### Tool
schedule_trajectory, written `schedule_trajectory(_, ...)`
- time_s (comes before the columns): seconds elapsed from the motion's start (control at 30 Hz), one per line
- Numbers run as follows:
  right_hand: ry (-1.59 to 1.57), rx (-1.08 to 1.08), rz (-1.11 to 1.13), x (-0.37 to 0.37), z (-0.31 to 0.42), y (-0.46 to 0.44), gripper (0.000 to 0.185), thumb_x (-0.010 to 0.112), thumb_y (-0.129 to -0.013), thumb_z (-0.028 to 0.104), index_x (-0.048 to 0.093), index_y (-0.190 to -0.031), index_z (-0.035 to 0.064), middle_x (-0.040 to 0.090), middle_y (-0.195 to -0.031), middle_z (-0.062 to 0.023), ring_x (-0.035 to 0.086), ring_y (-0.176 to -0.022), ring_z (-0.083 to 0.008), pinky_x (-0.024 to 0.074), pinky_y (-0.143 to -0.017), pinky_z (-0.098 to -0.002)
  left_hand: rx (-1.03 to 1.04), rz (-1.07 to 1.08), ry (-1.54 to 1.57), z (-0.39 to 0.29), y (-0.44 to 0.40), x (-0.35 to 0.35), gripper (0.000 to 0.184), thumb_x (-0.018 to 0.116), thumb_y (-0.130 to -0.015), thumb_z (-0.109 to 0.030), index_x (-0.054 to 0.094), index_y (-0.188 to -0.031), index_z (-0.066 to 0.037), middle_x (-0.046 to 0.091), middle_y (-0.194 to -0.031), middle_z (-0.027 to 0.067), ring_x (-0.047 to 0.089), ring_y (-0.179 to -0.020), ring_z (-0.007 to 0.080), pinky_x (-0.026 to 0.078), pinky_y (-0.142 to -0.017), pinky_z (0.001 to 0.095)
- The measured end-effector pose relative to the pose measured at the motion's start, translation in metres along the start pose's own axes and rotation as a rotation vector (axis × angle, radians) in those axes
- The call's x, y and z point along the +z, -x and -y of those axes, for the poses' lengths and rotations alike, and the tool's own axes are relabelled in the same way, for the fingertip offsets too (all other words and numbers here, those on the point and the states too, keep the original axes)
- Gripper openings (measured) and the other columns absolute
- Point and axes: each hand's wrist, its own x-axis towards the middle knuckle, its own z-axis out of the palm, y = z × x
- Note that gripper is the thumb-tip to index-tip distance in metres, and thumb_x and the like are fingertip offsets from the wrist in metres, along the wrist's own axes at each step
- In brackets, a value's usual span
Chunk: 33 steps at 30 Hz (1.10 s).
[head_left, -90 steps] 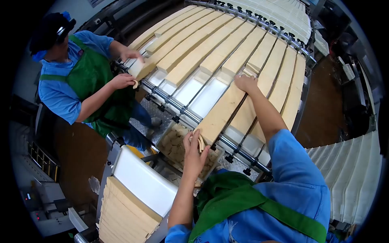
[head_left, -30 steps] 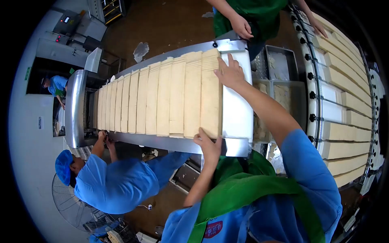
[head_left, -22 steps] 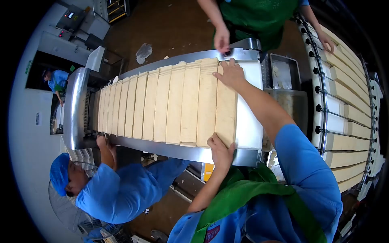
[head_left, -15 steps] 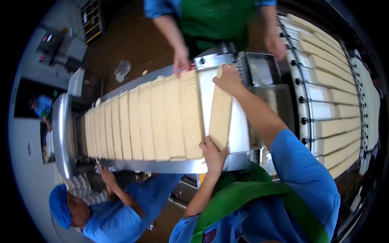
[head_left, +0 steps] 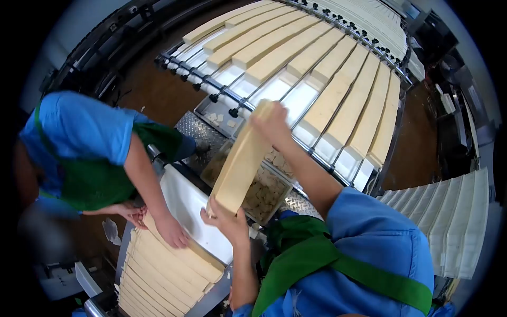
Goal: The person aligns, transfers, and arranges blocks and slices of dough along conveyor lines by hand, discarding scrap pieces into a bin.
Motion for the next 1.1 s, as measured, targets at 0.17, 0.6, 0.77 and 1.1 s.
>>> schedule_trajectory(0.17, 0.626, 0.167, -0.043, -0.087, -0.061, -0.11, 0.069, 0.039, -0.087, 0.053, 0.051, -0.125, -0.0026, 0.051, -0.129, -0.0208, 0.042, -0.122, -0.0397, 0.0316, -0.101, -0.0491, 0.399, 0.111, 0.059, -0.058, -0.05, 0.051, 0.074, 0.071, -0.074, -0.003, 0.036, -0.139, -0.01, 0.032, -0.139, 0.0185, 0.043, -0.121, 0.033, 0.039, -0.1, 0.0395)
schedule_trajectory(0.6, 0.634, 0.141, 0.092, -0.121, -0.094, -0.212, 0.056, 0.035, -0.089, 0.033, 0.048, -0.129, -0.0049, 0.034, -0.145, -0.0225, 0.03, -0.133, -0.0408, 0.0156, -0.108, -0.051, 0.336, 0.417, 0.143, -0.078, -0.094, 0.12, 0.069, 0.072, -0.077, -0.003, 0.04, -0.138, -0.009, 0.037, -0.133, 0.0131, 0.049, -0.112, 0.0247, 0.045, -0.092, 0.0324)
schedule_trajectory(0.77, 0.663, -0.046, -0.002, -0.115, -0.08, -0.187, 0.06, 0.042, -0.088, 0.033, 0.04, -0.134, -0.0049, 0.028, -0.147, -0.0228, 0.024, -0.136, -0.0392, 0.0159, -0.109, -0.0541, 0.472, 0.449, 0.081, -0.09, -0.102, 0.173, 0.061, 0.063, -0.081, -0.001, 0.039, -0.137, -0.005, 0.037, -0.137, 0.0183, 0.042, -0.125, 0.0312, 0.036, -0.103, 0.035)
schedule_trajectory(1.1, 0.632, -0.441, 0.159, -0.044, -0.08, -0.046, 0.079, 0.058, -0.084, 0.042, 0.03, -0.136, -0.0109, 0.03, -0.141, -0.032, 0.026, -0.133, -0.0444, 0.0197, -0.108, -0.0552, 0.305, 0.07, -0.086, -0.09, -0.059, 0.146, 0.066, 0.052, -0.081, 0.0, 0.028, -0.142, -0.004, 0.016, -0.146, 0.0308, 0.02, -0.136, 0.0433, 0.019, -0.111, 0.0428)
